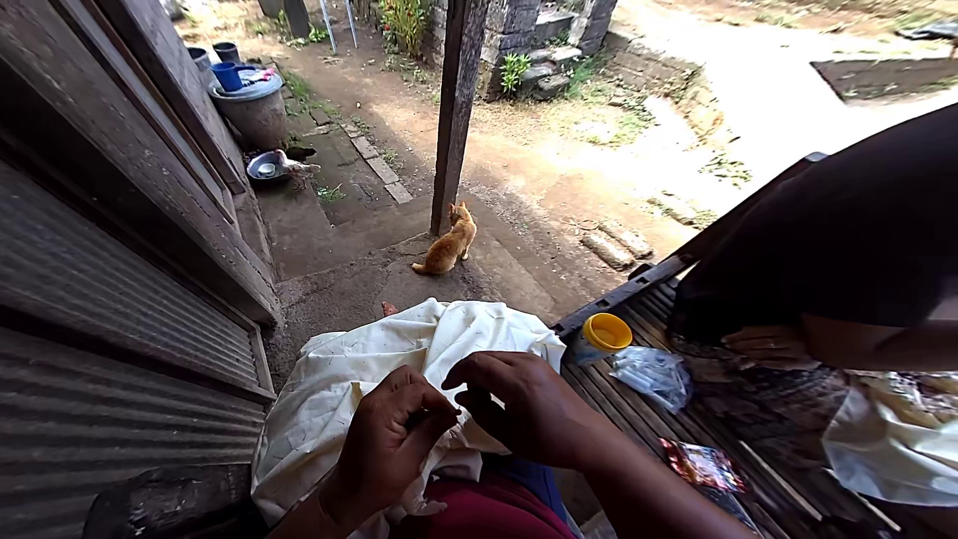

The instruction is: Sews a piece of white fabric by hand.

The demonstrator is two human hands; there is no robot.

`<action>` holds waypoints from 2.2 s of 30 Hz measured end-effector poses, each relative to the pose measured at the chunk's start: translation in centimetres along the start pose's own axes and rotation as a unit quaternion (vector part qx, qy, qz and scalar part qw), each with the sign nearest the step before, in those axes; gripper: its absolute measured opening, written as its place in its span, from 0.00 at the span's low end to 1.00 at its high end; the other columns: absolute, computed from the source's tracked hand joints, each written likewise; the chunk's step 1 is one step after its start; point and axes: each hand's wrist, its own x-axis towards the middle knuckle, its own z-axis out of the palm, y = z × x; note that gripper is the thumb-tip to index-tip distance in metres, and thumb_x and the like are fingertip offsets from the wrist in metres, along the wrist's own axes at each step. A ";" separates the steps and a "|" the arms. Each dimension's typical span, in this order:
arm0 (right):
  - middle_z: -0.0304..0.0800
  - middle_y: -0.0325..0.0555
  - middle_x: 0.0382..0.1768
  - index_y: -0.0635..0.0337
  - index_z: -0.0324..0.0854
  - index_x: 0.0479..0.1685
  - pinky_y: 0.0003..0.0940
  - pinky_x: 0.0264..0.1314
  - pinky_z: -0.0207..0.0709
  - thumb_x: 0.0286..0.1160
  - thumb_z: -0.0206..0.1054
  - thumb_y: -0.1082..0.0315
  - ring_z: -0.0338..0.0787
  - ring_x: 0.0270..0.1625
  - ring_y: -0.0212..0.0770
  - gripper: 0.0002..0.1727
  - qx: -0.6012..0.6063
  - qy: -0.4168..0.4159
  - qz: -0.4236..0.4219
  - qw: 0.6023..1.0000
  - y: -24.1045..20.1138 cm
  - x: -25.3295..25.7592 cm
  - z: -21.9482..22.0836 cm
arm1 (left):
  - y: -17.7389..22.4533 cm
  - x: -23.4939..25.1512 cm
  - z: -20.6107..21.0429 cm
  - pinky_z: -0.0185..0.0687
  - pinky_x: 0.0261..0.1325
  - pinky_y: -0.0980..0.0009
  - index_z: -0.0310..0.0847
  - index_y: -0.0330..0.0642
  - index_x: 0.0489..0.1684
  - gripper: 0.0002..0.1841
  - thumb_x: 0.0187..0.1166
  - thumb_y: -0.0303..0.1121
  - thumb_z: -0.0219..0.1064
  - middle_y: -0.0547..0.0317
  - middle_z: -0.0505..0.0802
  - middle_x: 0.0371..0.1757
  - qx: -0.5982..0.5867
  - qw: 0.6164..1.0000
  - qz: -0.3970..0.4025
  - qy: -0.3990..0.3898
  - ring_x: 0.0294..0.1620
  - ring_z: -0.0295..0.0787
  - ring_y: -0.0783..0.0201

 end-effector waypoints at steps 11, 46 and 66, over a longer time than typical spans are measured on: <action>0.80 0.38 0.24 0.53 0.85 0.34 0.27 0.27 0.73 0.83 0.62 0.65 0.81 0.28 0.34 0.10 -0.063 0.025 -0.053 0.996 0.2 -0.5 0.9 | -0.2 -0.1 -0.5 0.77 0.34 0.87 0.91 0.43 0.35 0.12 0.79 0.42 0.72 0.67 0.85 0.36 -0.042 0.997 -0.057 -0.025 0.33 0.79 0.81; 0.79 0.36 0.25 0.59 0.84 0.49 0.19 0.27 0.70 0.82 0.63 0.66 0.74 0.24 0.24 0.08 0.086 0.024 0.071 0.993 2.3 -0.9 1.4 | 0.0 0.1 -1.1 0.74 0.33 0.90 0.92 0.43 0.32 0.11 0.77 0.42 0.74 0.67 0.85 0.35 0.017 0.999 -0.011 -0.032 0.33 0.78 0.83; 0.77 0.40 0.25 0.53 0.86 0.39 0.26 0.32 0.71 0.88 0.61 0.63 0.78 0.30 0.34 0.10 -0.035 0.059 -0.095 0.993 0.6 -0.2 -1.4 | 0.4 0.1 -1.2 0.75 0.31 0.89 0.93 0.44 0.35 0.11 0.77 0.41 0.75 0.67 0.85 0.36 -0.043 0.997 -0.048 -0.052 0.31 0.78 0.82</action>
